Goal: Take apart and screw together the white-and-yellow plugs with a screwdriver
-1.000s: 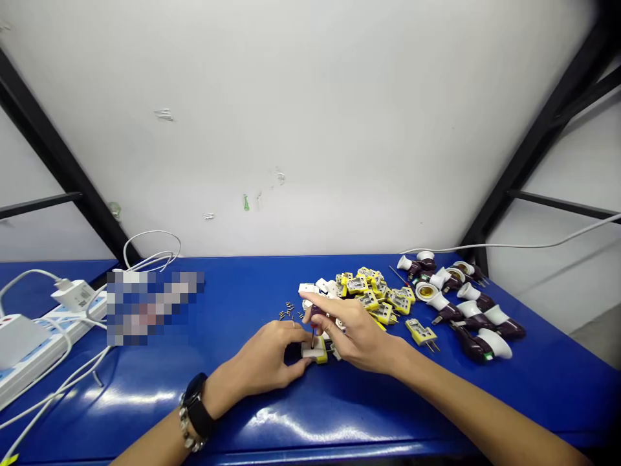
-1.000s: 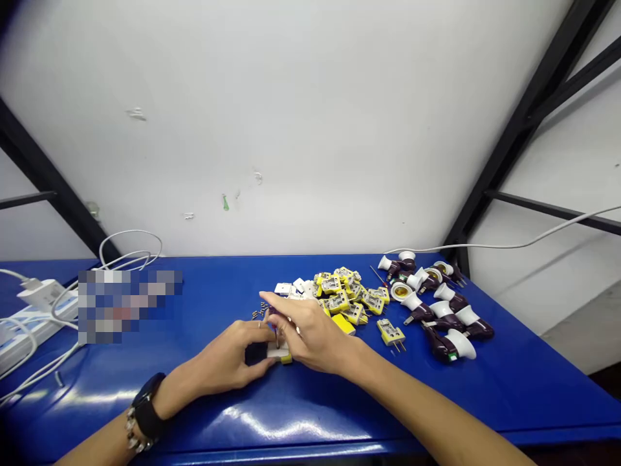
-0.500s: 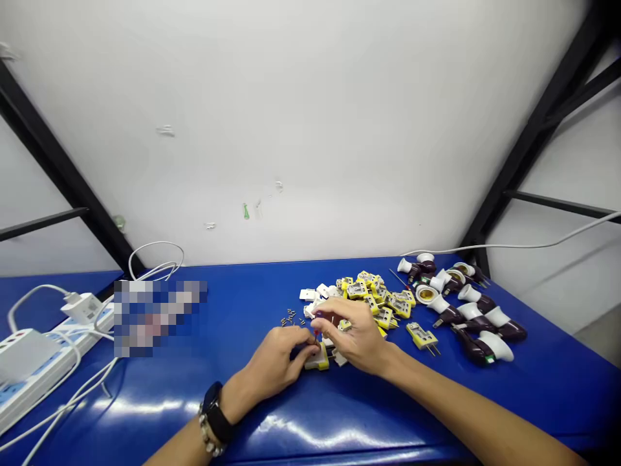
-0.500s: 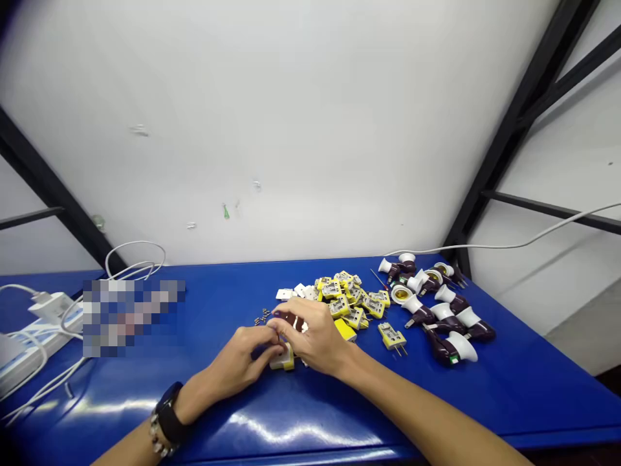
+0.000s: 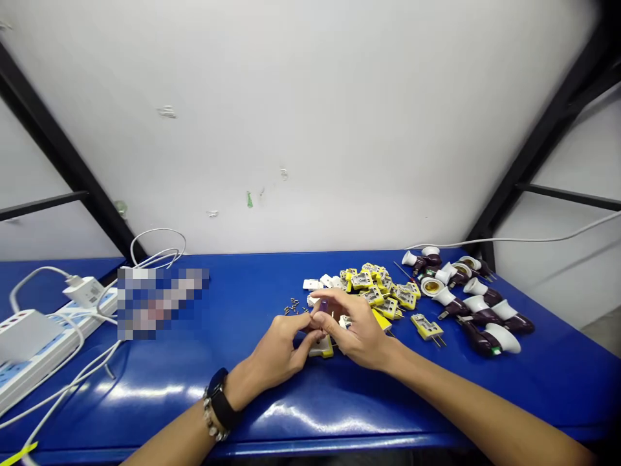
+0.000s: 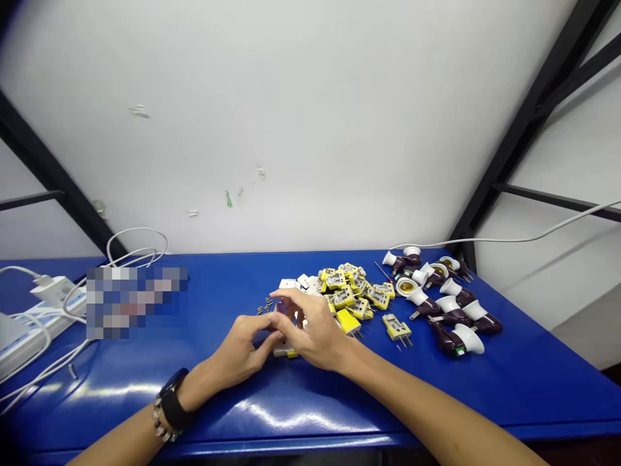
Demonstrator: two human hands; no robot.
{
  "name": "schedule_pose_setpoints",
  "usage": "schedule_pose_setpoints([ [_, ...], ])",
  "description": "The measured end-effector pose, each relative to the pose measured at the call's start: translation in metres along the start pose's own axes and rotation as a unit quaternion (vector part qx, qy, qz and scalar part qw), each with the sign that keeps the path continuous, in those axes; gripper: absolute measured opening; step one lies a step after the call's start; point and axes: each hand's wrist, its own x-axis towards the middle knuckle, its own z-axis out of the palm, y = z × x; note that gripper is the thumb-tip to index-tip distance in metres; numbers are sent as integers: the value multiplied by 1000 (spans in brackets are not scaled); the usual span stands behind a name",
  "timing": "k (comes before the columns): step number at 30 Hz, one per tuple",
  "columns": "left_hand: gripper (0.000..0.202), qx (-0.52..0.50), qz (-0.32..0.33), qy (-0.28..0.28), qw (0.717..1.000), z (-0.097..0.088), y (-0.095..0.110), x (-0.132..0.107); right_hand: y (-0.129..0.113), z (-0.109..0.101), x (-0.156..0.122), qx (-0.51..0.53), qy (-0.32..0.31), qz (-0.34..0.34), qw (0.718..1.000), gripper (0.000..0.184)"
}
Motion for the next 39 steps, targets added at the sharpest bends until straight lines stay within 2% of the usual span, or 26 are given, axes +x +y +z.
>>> schedule_pose_setpoints([
  [3, 12, -5, 3, 15, 1000, 1, 0, 0, -1, 2, -1, -26, 42, -33, 998, 15],
  [8, 17, -4, 12, 13, 1000, 3, 1, -2, -4, -2, -1, -28, -17, -55, 998, 26],
  [11, 15, -6, -15, 29, 999, 6, -2, -1, -4, -3, -1, -36, -19, -41, 998, 30],
  [14, 13, 6, -33, 41, 999, 6, -3, 1, -4, -2, -2, -41, -3, -28, 999, 23],
  [18, 14, 20, -5, 18, 1000, 3, -1, 1, -3, -4, -3, -30, -22, -16, 999, 25],
  [22, 16, 25, -7, 34, 999, 3, -1, 2, -2, -5, -4, -9, -35, 13, 999, 33],
  [25, 16, 41, -27, 45, 998, 4, -2, 2, -1, -4, -5, -6, -19, 21, 1000, 27],
  [28, 12, 34, -17, 24, 999, 3, -2, 1, -1, -3, -6, -15, -16, 18, 1000, 22],
  [31, 16, 29, 6, 16, 999, 3, -3, 0, 0, -3, -6, -3, -23, 17, 1000, 33],
  [33, 16, 46, -5, 27, 999, 4, -3, 0, 0, -3, -6, 2, -21, 19, 1000, 39],
  [37, 8, 78, -35, 22, 996, 2, 1, 0, 2, -3, -6, -17, -6, 22, 1000, 25],
  [39, 24, 94, -29, -3, 995, -2, 3, -1, 2, -3, -6, -4, -4, 33, 999, 23],
])
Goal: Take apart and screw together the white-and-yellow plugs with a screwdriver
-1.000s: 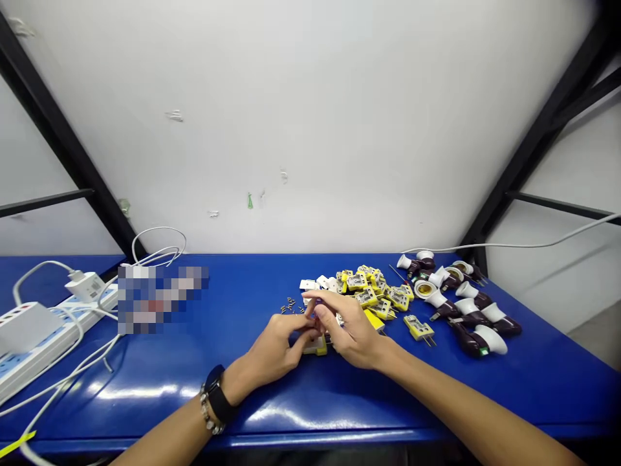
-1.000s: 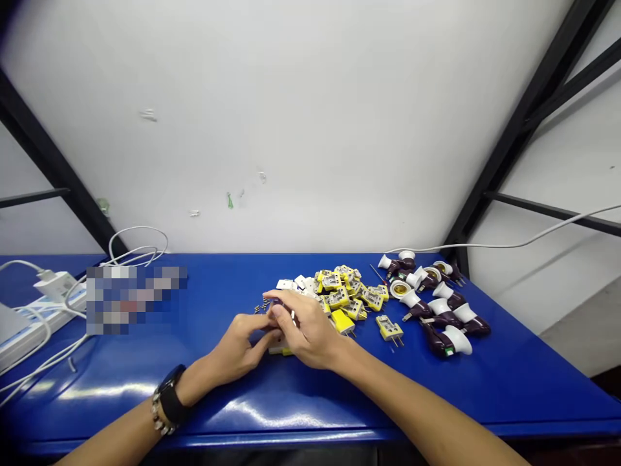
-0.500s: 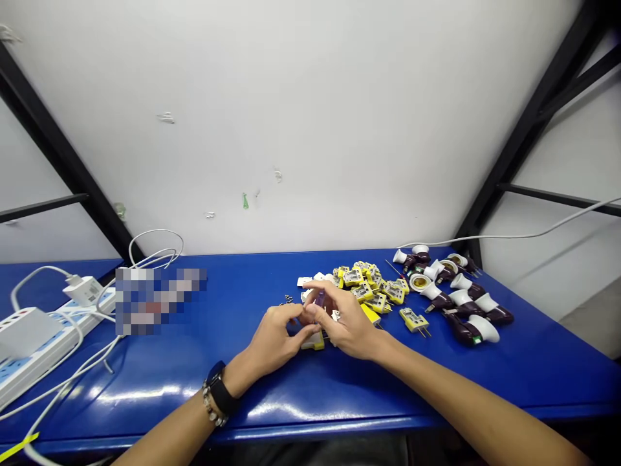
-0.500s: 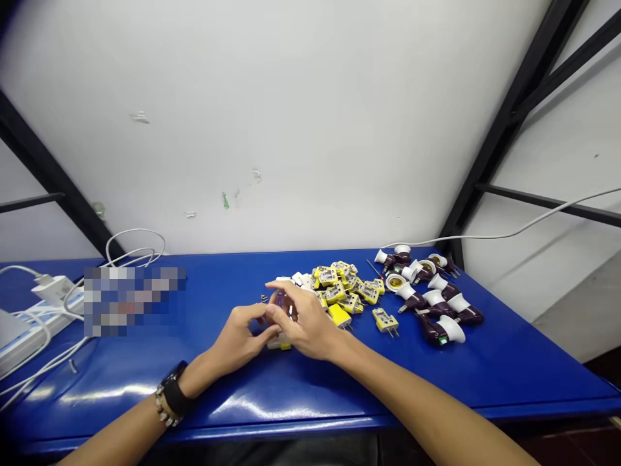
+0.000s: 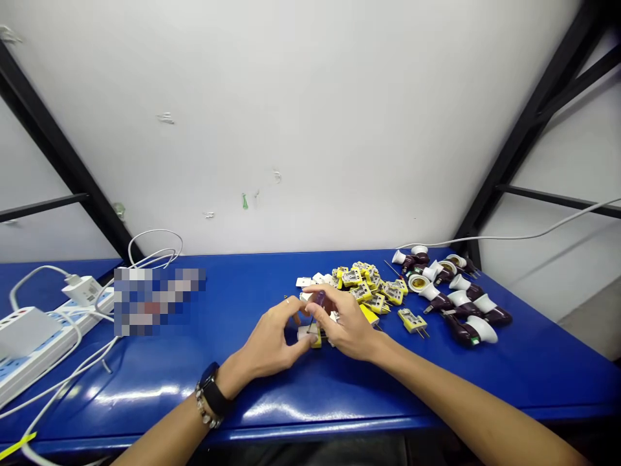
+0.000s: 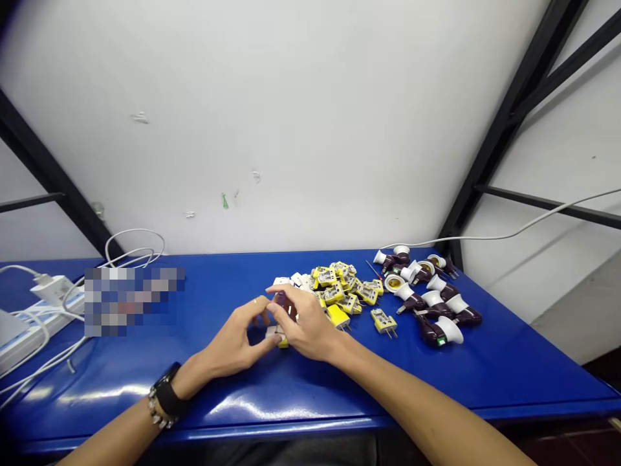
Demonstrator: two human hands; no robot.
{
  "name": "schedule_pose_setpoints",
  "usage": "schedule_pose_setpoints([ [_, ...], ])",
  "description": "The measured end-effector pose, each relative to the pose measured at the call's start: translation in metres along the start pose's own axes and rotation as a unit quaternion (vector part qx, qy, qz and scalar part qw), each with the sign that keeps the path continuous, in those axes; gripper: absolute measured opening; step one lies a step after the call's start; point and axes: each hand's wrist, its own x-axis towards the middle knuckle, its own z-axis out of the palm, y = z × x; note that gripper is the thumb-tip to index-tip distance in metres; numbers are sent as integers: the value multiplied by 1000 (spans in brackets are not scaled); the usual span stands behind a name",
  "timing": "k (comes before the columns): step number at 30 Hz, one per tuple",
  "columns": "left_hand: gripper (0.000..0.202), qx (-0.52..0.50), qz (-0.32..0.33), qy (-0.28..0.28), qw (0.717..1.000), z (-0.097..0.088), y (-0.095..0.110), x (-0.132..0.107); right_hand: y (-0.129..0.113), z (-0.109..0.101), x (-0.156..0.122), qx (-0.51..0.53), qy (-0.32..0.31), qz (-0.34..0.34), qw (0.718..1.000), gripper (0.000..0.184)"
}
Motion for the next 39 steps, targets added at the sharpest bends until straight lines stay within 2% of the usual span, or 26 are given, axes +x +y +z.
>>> schedule_pose_setpoints([
  [2, 42, 18, 6, -34, 999, -5, 1, -3, 1, -1, 0, 35, 4, 23, 999, 24],
  [4, 50, 30, -4, -59, 998, -10, 1, -6, 1, -2, 1, 80, 17, 47, 996, 24],
  [10, 38, 26, -4, -50, 998, -13, 1, -6, 6, -3, 3, 177, 56, 78, 980, 28],
  [15, 21, 39, -14, -63, 997, -11, -3, -4, 6, -4, 4, 155, 87, 62, 982, 25],
  [21, 22, -16, -6, -54, 998, -14, -4, -6, 5, -9, 6, 142, 106, 60, 982, 27],
  [24, 22, -7, 9, -62, 998, -13, -5, -7, 3, -13, 7, 87, 105, 49, 989, 27],
  [26, 22, 2, 16, -62, 998, -12, -5, -7, 0, -15, 8, 13, 76, 40, 996, 28],
  [29, 21, 9, 18, -64, 998, -12, -6, -7, -2, -18, 7, -101, -50, 46, 993, 29],
  [30, 20, 9, 19, -67, 998, -12, -7, -7, -2, -19, 6, -141, -99, 53, 984, 28],
  [32, 20, 7, 22, -69, 997, -12, -8, -7, 0, -21, 5, -214, -183, 65, 957, 40],
  [34, 19, 9, 23, -66, 998, -12, -8, -8, 4, -22, 3, -260, -239, 77, 933, 48],
  [36, 19, 17, 23, -62, 998, -13, -8, -8, 6, -22, 3, -276, -265, 85, 920, 41],
  [39, 20, 28, 29, -66, 997, -13, -8, -9, 7, -19, 2, -282, -253, 88, 921, 35],
])
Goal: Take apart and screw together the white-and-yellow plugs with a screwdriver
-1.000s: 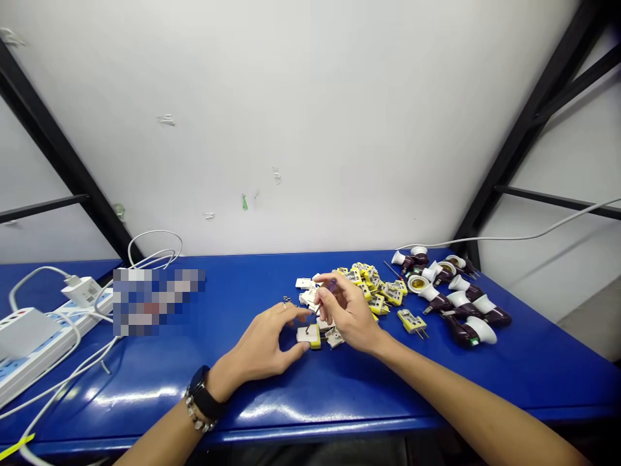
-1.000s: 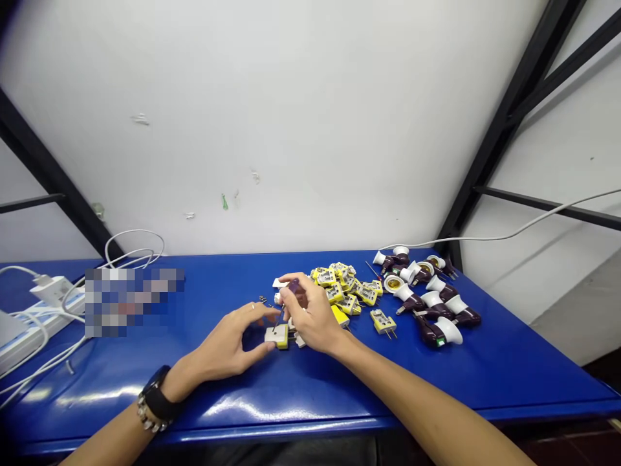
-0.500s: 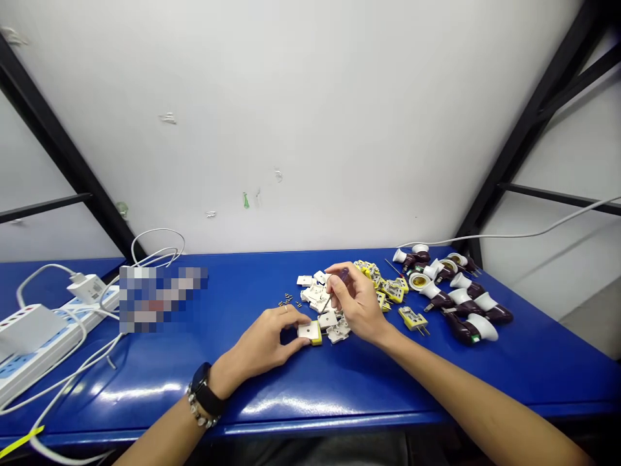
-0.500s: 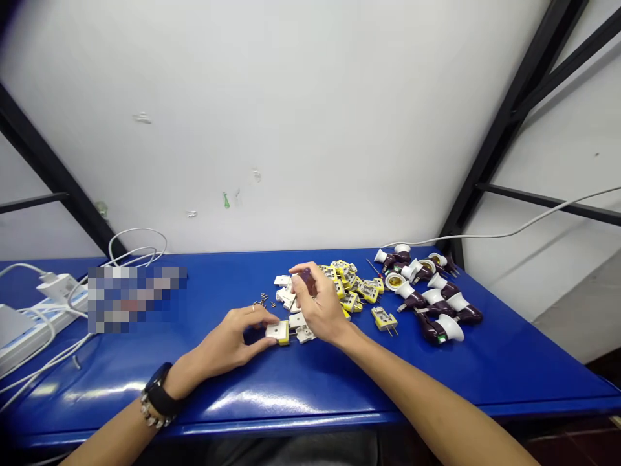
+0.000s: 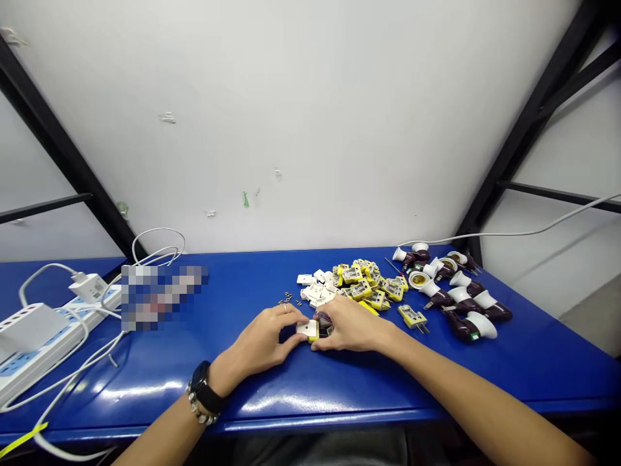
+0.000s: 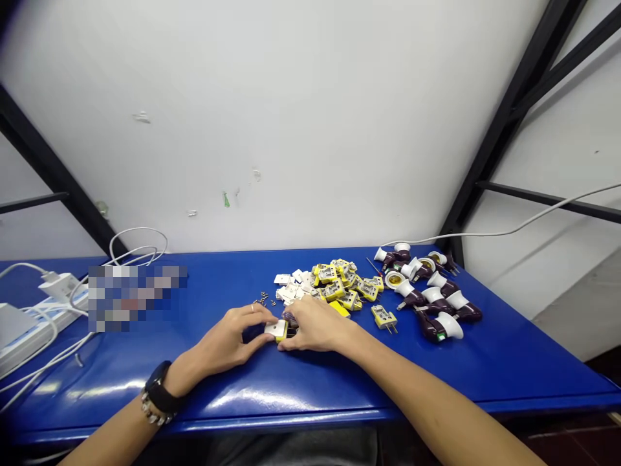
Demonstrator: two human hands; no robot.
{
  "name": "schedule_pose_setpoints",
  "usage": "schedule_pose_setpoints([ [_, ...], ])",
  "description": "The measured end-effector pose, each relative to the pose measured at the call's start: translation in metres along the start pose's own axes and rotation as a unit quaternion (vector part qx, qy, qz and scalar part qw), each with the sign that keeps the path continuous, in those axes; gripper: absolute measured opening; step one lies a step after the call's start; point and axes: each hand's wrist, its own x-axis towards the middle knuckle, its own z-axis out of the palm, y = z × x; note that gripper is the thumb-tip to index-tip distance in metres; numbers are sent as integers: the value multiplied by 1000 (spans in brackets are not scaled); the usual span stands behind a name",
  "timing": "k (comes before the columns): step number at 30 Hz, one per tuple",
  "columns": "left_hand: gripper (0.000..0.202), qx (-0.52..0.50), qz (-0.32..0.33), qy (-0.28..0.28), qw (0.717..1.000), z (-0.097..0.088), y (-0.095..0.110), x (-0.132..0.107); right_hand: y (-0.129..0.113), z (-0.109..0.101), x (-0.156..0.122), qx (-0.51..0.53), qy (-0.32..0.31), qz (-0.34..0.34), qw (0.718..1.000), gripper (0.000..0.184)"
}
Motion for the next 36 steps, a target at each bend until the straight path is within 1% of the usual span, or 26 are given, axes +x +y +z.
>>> schedule_pose_setpoints([
  [3, 23, -2, -9, -1, 1000, 1, 1, -1, -3, 3, 0, 7, 19, 6, 1000, 34],
  [7, 26, -6, -20, -2, 1000, 2, 1, 0, -5, 4, 0, 21, 26, 28, 999, 33],
  [9, 26, -17, -6, -15, 1000, 1, 1, 0, -4, 3, 0, 26, 21, 25, 999, 31],
  [12, 24, -35, 8, -24, 999, -1, -1, 1, -1, 1, 0, 38, -5, 18, 999, 26],
  [13, 24, -33, 5, -20, 999, -1, -1, 0, 0, 0, 0, 41, -8, 23, 999, 28],
  [15, 25, -21, -2, -7, 1000, 0, -1, 0, 1, 0, 0, 38, 3, 35, 999, 35],
  [17, 27, -9, 1, 0, 1000, 1, -1, -1, 1, 1, 0, 31, 12, 36, 999, 38],
  [19, 30, -3, 13, -2, 1000, 2, -1, -1, 1, 3, 1, 24, 9, 32, 999, 35],
  [22, 37, 13, 11, -23, 1000, 2, -1, -2, 0, 5, 1, 14, 8, 30, 999, 31],
  [24, 34, 25, 5, -28, 999, 2, 0, -1, -1, 4, 1, 6, 14, 29, 999, 31],
  [26, 26, 27, 11, -17, 999, 2, 1, -1, -2, 3, 0, 1, 16, 28, 999, 32],
  [29, 20, 2, -1, 6, 1000, 2, 2, 1, -4, 2, 0, -5, 9, 19, 1000, 30],
  [31, 18, -17, -19, 11, 1000, 1, 2, 1, -5, 1, 0, -11, 13, 15, 1000, 30],
  [33, 17, -21, -13, 10, 1000, 1, 0, 2, -5, 0, -1, -14, 23, 17, 1000, 32],
  [36, 17, -10, 3, 1, 1000, 0, -1, 1, -2, -2, 0, 32, 30, -9, 999, 33],
])
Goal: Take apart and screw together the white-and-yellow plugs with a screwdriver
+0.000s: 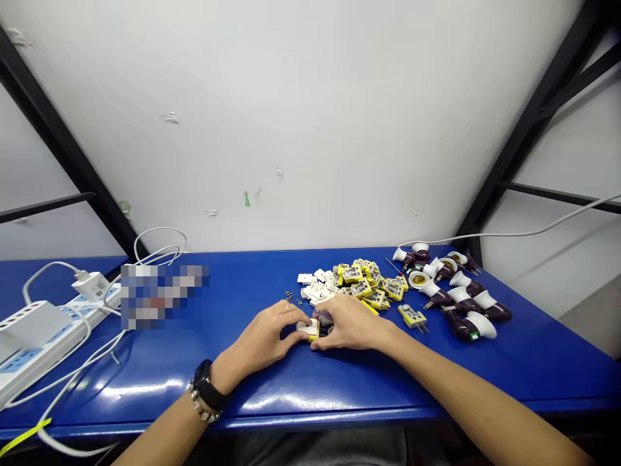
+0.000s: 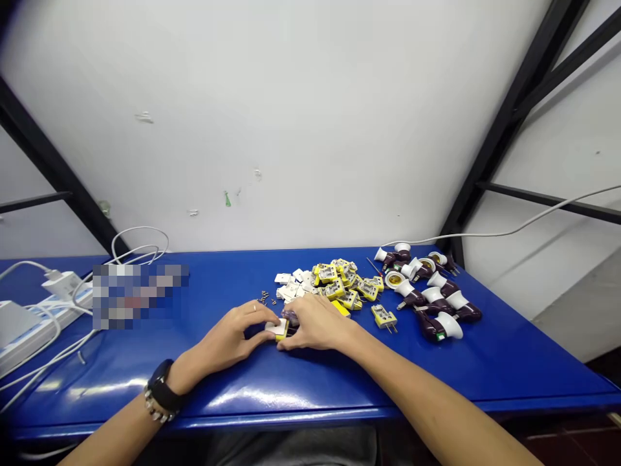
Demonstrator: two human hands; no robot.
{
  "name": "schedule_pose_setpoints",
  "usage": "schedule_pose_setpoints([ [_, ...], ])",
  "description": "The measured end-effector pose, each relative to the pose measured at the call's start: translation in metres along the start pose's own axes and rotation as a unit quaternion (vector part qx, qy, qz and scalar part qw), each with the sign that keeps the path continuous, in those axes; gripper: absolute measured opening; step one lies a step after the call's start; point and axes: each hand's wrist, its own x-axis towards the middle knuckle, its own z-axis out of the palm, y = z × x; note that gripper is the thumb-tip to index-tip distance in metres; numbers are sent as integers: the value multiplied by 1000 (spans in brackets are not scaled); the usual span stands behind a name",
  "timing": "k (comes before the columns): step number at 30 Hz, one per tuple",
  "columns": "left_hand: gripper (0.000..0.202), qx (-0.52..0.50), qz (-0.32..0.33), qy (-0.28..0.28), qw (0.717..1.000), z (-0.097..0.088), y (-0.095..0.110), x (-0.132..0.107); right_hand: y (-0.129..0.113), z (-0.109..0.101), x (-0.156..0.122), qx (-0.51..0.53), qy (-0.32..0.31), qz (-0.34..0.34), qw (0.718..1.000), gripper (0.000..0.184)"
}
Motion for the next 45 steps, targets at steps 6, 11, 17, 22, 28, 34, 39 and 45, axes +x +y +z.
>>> schedule_pose_setpoints([
  [6, 24, 22, -17, 2, 1000, 5, 2, -1, 7, -3, 5, 222, 231, -24, 947, 47],
  [11, 25, 21, -21, 15, 999, 9, 2, 0, 1, 3, 4, 368, 242, -29, 897, 47],
  [17, 23, 12, -8, 17, 1000, 9, 1, 0, -9, 11, 2, 313, 225, -61, 921, 41],
  [22, 22, -4, 0, 23, 1000, 9, 2, 2, -9, 14, 4, 282, 199, -51, 937, 42],
  [28, 17, -38, 12, 43, 998, 14, 3, 9, -11, 13, 8, 262, 153, -58, 951, 35],
  [34, 11, -54, 2, 69, 996, 19, 0, 11, -13, 11, 9, 328, 245, -47, 911, 27],
  [39, 11, -60, 3, 69, 996, 18, 1, 10, -13, 14, 6, 269, 240, -81, 929, 32],
  [45, 13, -56, 4, 85, 995, 19, -1, 10, -12, 17, 5, 293, 210, -77, 930, 49],
])
